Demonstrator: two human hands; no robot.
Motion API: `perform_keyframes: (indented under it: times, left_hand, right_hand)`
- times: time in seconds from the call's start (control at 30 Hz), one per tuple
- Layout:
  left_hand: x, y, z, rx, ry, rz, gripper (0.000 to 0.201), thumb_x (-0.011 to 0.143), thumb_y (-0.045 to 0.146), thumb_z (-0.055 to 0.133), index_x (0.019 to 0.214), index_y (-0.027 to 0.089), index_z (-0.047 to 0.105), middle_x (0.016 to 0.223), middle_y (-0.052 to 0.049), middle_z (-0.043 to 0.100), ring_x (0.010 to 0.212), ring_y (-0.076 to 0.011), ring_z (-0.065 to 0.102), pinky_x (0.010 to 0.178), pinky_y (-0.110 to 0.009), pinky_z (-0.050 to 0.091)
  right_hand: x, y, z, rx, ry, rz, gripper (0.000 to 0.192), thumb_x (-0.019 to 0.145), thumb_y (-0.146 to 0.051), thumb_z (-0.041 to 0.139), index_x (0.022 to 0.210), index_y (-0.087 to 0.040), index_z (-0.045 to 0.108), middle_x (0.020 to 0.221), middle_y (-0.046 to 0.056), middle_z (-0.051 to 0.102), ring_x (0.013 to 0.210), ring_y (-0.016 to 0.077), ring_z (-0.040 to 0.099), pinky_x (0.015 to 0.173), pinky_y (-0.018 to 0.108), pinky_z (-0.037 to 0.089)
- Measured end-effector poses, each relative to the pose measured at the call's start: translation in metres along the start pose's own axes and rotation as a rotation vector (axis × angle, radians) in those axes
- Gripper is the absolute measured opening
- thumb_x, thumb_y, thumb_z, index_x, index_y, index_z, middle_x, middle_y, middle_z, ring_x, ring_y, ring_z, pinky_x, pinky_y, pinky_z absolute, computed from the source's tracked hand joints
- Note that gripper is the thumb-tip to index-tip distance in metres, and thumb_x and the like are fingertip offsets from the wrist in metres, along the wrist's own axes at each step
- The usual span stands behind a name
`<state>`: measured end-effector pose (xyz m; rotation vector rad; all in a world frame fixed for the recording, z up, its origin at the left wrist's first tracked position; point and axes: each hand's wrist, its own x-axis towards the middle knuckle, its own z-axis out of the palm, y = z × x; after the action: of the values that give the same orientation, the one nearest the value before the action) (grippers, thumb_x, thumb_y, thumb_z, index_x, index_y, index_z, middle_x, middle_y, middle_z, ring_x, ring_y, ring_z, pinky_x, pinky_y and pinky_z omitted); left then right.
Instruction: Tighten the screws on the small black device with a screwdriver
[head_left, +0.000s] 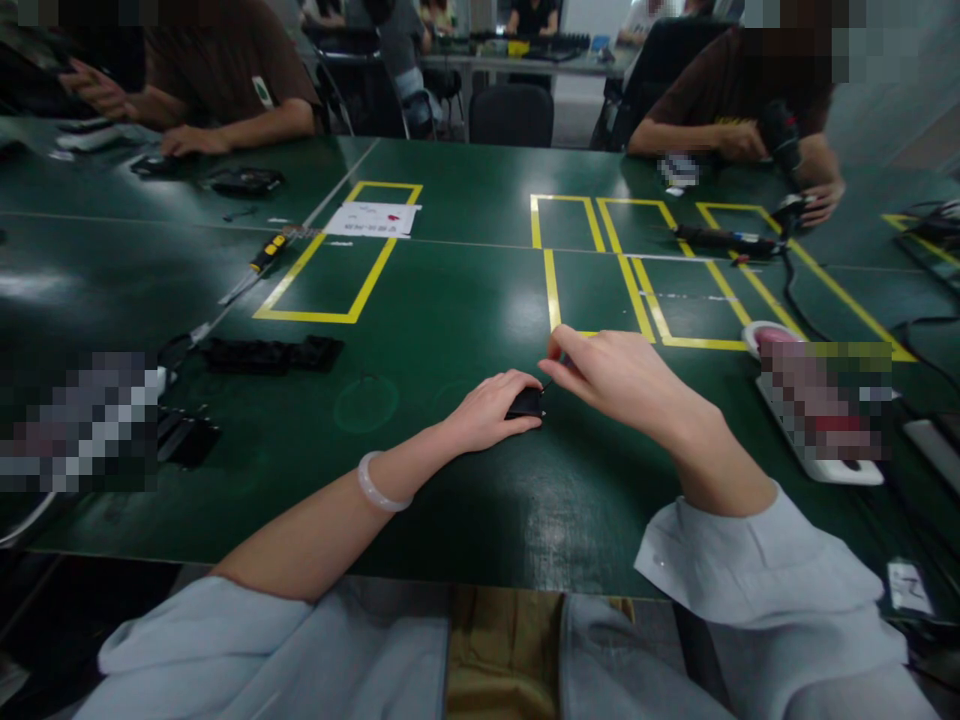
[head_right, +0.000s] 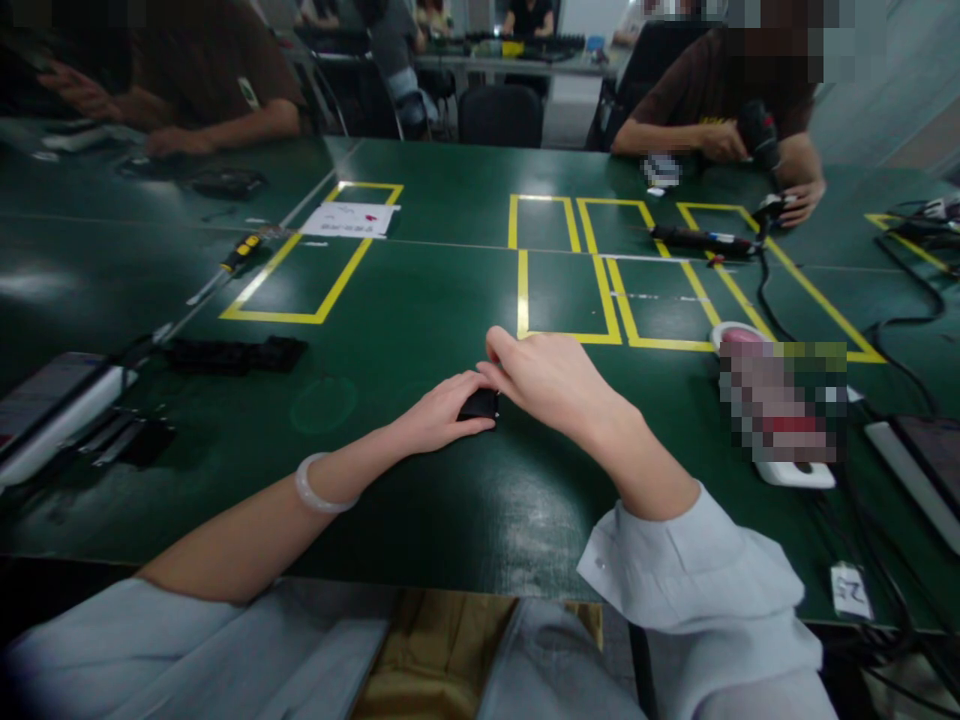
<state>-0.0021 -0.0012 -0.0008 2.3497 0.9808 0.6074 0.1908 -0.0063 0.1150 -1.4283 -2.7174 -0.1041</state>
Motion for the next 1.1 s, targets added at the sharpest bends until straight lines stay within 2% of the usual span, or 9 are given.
perform_keyframes:
  times: [0.1,0.33,0.53,0.63,0.8,0.87,1.1]
  left_hand:
    - [0.0001,0.0008,-0.0007,-0.001,-0.009,-0.007,0.038,0.085,0.038,0.063,0.118,0.022,0.052,0.117,-0.008,0.060,0.110,-0.0259,0.056,0.095,-0.041,0.044]
    - [0.0003,0.0032,-0.0024,0.005,-0.011,-0.006,0.037,0.085,0.038,0.063,0.117,0.022,0.052,0.117,-0.008,0.060,0.110,-0.0259,0.056,0.095,-0.041,0.044]
    - [0.0002,0.0025,-0.0015,0.009,-0.013,-0.006,0.038,0.086,0.038,0.063,0.118,0.022,0.052,0.117,-0.008,0.060,0.109,-0.0258,0.056,0.095,-0.041,0.044]
    - [0.0000,0.0025,-0.0016,0.007,-0.015,-0.006,0.038,0.086,0.038,0.063,0.118,0.022,0.052,0.117,-0.008,0.059,0.110,-0.0257,0.056,0.095,-0.040,0.044]
    - [0.0001,0.0037,-0.0033,0.000,-0.018,-0.011,0.038,0.085,0.038,0.063,0.118,0.022,0.052,0.117,-0.008,0.059,0.110,-0.0256,0.056,0.096,-0.041,0.044]
    - [0.0003,0.0035,-0.0032,-0.002,-0.014,-0.013,0.038,0.085,0.038,0.063,0.118,0.022,0.052,0.117,-0.007,0.059,0.109,-0.0256,0.056,0.096,-0.042,0.044]
    - [0.0007,0.0018,-0.0005,0.016,-0.012,-0.016,0.040,0.085,0.039,0.064,0.119,0.021,0.051,0.115,-0.009,0.060,0.107,-0.0265,0.057,0.094,-0.042,0.045]
  right_hand:
    - [0.0005,0.0009,-0.0008,-0.073,-0.024,0.021,0.029,0.098,-0.038,0.035,0.093,-0.019,0.056,0.072,0.005,0.069,0.063,0.0188,0.063,0.053,0.028,0.021]
    - [-0.0011,0.0025,-0.0004,0.028,-0.016,-0.025,0.022,0.094,-0.025,0.038,0.110,-0.018,0.052,0.086,0.005,0.071,0.072,0.0179,0.065,0.055,0.027,0.027]
    - [-0.0006,0.0013,-0.0023,-0.016,-0.028,0.006,0.026,0.097,-0.036,0.037,0.097,-0.019,0.057,0.077,0.005,0.070,0.068,0.0190,0.064,0.055,0.027,0.025]
    - [-0.0002,0.0010,-0.0027,-0.069,-0.042,0.016,0.027,0.097,-0.034,0.035,0.095,-0.019,0.058,0.077,0.006,0.070,0.066,0.0195,0.064,0.054,0.028,0.023]
    - [-0.0023,0.0013,-0.0013,0.015,-0.019,-0.030,0.025,0.094,-0.027,0.038,0.115,-0.018,0.048,0.079,0.004,0.070,0.067,0.0182,0.063,0.054,0.026,0.024]
    - [-0.0032,0.0012,-0.0010,0.050,-0.009,-0.040,0.026,0.093,-0.026,0.040,0.117,-0.018,0.046,0.080,0.004,0.069,0.067,0.0178,0.063,0.054,0.026,0.025]
    - [-0.0022,-0.0003,-0.0038,0.073,-0.039,-0.027,0.022,0.096,-0.038,0.039,0.101,-0.020,0.051,0.076,0.004,0.067,0.065,0.0173,0.061,0.054,0.026,0.025]
